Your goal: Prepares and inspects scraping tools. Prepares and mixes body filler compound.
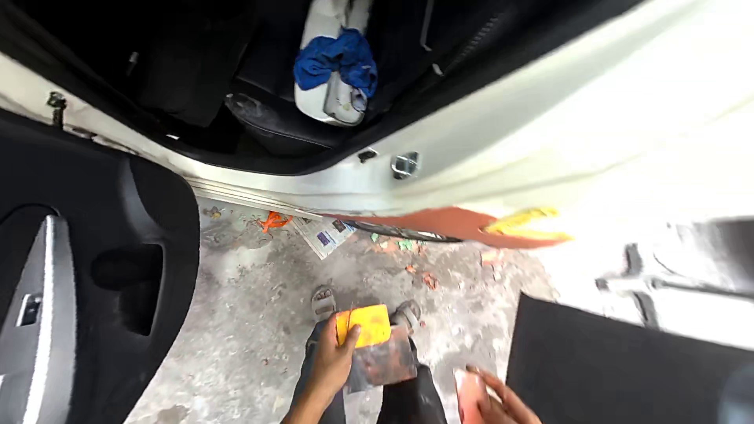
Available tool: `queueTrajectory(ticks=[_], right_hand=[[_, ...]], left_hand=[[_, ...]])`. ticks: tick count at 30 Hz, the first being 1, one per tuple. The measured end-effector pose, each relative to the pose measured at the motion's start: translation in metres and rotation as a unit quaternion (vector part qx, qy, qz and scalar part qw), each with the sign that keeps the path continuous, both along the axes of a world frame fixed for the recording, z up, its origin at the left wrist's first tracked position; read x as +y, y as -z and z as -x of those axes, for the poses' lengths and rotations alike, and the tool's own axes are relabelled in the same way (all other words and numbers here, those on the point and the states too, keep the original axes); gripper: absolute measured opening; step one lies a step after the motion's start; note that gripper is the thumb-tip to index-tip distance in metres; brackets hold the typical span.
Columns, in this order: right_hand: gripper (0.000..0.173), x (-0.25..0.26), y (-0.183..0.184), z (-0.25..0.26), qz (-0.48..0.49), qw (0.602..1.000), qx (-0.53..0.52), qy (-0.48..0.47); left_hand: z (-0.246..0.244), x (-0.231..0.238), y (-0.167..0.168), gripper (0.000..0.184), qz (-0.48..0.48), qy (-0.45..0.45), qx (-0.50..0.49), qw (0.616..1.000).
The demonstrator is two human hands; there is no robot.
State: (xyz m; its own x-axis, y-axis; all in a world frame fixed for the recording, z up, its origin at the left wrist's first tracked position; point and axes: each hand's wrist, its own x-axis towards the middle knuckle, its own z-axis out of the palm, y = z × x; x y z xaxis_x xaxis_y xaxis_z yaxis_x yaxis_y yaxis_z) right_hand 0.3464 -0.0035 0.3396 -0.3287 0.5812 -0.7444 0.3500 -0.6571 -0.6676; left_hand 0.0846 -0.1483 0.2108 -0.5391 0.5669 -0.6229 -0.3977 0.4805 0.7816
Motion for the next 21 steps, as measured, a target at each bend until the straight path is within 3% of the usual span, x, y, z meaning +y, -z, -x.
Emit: queueTrajectory(ticks=[5, 9, 15, 21], right_hand=[[0.05, -0.019, -0.064, 0.007, -0.034, 0.992, 0.024, 0.118], [0.06, -0.02, -0.096, 0.017, -0.083, 0.967, 0.089, 0.222], [0.072, 0.005, -0.129, 0.006, -0.145, 0.935, 0.167, 0.277], [0.077, 0.031, -0.144, -0.031, -0.214, 0.917, 0.165, 0.294]], left_hand=[[0.012, 0.025, -0.114, 0.034, -0.109, 0.011, 0.011, 0.994], [0.01, 0.041, -0.176, 0.033, -0.158, 0.044, 0.012, 0.986], [-0.027, 0.073, -0.229, 0.033, -0.176, 0.079, 0.006, 0.981], [-0.09, 0.122, -0.261, 0.035, -0.199, 0.064, 0.034, 0.977]])
